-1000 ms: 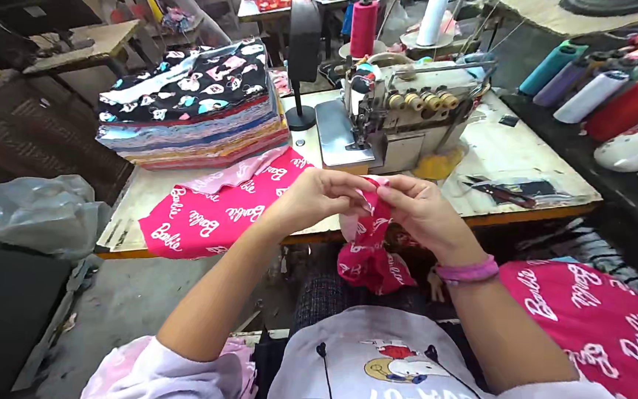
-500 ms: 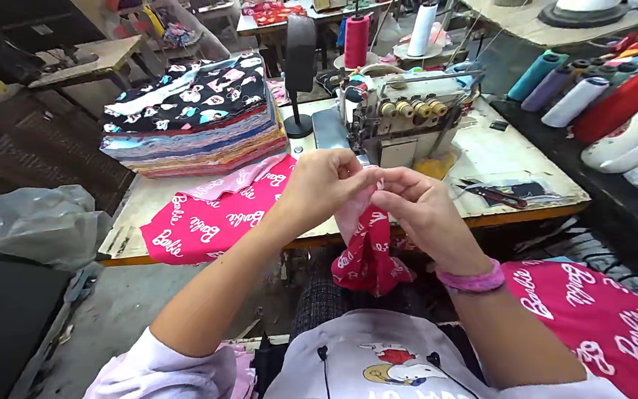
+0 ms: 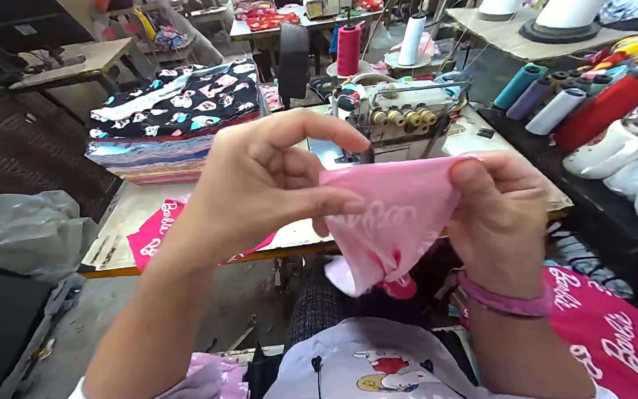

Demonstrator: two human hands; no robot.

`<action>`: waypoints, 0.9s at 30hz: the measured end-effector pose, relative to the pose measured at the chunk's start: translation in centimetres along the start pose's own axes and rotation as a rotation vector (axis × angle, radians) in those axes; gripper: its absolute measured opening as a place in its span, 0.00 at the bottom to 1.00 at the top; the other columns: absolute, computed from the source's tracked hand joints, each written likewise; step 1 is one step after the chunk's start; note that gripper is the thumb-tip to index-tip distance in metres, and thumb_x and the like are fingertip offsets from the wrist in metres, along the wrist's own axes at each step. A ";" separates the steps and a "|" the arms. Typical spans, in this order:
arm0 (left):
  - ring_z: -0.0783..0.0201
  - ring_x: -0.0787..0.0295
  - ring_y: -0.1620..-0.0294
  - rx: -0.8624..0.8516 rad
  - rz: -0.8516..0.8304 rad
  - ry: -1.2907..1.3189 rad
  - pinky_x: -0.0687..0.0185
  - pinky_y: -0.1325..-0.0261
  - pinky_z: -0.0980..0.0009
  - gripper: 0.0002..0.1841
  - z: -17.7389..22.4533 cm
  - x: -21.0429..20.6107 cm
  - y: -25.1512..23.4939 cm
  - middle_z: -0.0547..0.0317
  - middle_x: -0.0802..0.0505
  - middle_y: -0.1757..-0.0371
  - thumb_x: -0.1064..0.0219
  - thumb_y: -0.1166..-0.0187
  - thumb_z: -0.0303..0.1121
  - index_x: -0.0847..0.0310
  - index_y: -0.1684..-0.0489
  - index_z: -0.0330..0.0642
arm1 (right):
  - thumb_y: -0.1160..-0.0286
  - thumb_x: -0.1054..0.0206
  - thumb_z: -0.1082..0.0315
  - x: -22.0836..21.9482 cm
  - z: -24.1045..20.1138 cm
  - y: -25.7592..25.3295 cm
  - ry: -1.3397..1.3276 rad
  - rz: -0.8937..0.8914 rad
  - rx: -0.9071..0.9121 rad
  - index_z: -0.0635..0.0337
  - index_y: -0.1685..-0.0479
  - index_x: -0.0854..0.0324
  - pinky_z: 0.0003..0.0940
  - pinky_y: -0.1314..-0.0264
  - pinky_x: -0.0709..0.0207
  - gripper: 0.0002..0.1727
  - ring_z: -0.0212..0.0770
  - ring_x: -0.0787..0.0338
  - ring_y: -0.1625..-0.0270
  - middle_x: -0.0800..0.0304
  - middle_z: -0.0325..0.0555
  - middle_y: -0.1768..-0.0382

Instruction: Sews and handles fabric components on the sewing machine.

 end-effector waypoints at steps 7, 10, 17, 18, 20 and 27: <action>0.71 0.16 0.73 0.405 0.135 -0.261 0.17 0.63 0.74 0.20 -18.8 0.6 0.9 0.55 0.10 0.69 0.24 0.29 0.23 0.17 0.38 0.31 | 0.16 0.39 0.74 -0.1 17.7 0.9 -0.018 0.112 -0.588 0.65 0.51 0.14 0.28 0.52 0.12 0.09 0.28 0.08 0.62 0.07 0.38 0.64; 0.77 0.22 0.79 0.480 0.159 -0.185 0.23 0.72 0.81 0.24 -21.0 0.7 1.5 0.62 0.13 0.74 0.19 0.36 0.22 0.17 0.38 0.34 | 0.22 0.31 0.75 0.4 19.3 0.5 -0.017 0.197 -0.612 0.63 0.60 0.10 0.26 0.59 0.12 0.04 0.28 0.09 0.68 0.06 0.38 0.70; 0.56 0.10 0.49 0.422 0.148 -0.438 0.15 0.42 0.58 0.15 -23.5 0.5 2.3 0.47 0.06 0.50 0.37 0.18 0.22 0.16 0.36 0.32 | 0.22 0.32 0.75 -0.3 20.8 -0.3 0.065 0.118 -0.518 0.61 0.58 0.09 0.21 0.59 0.13 0.05 0.24 0.09 0.67 0.06 0.34 0.70; 0.50 0.12 0.40 0.365 0.112 -0.448 0.19 0.34 0.52 0.16 -23.0 -0.6 1.6 0.43 0.08 0.44 0.38 0.18 0.21 0.16 0.35 0.31 | 0.22 0.31 0.74 -0.5 20.8 -0.2 0.065 0.115 -0.511 0.60 0.61 0.09 0.21 0.60 0.13 0.05 0.24 0.09 0.68 0.06 0.33 0.71; 0.54 0.14 0.34 0.305 0.012 -0.354 0.24 0.27 0.53 0.17 -22.2 -2.7 0.2 0.48 0.09 0.39 0.38 0.15 0.29 0.16 0.32 0.34 | 0.22 0.31 0.73 -0.7 20.6 -0.1 0.057 0.110 -0.487 0.58 0.61 0.08 0.20 0.59 0.14 0.06 0.23 0.10 0.67 0.07 0.33 0.71; 0.80 0.17 0.72 0.341 -0.077 0.065 0.19 0.67 0.85 0.03 -21.7 -4.7 -2.2 0.64 0.10 0.69 0.29 0.21 0.25 0.14 0.57 0.36 | 0.24 0.30 0.73 -0.4 18.7 0.3 0.015 -0.057 -0.551 0.60 0.52 0.11 0.21 0.53 0.12 0.07 0.24 0.07 0.62 0.05 0.33 0.65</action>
Point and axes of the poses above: each hand's wrist, its own y-axis away from the middle knuckle, its own x-axis out of the back of the hand, z = x × y, the point moved 8 cm from there along -y, towards the middle knuckle
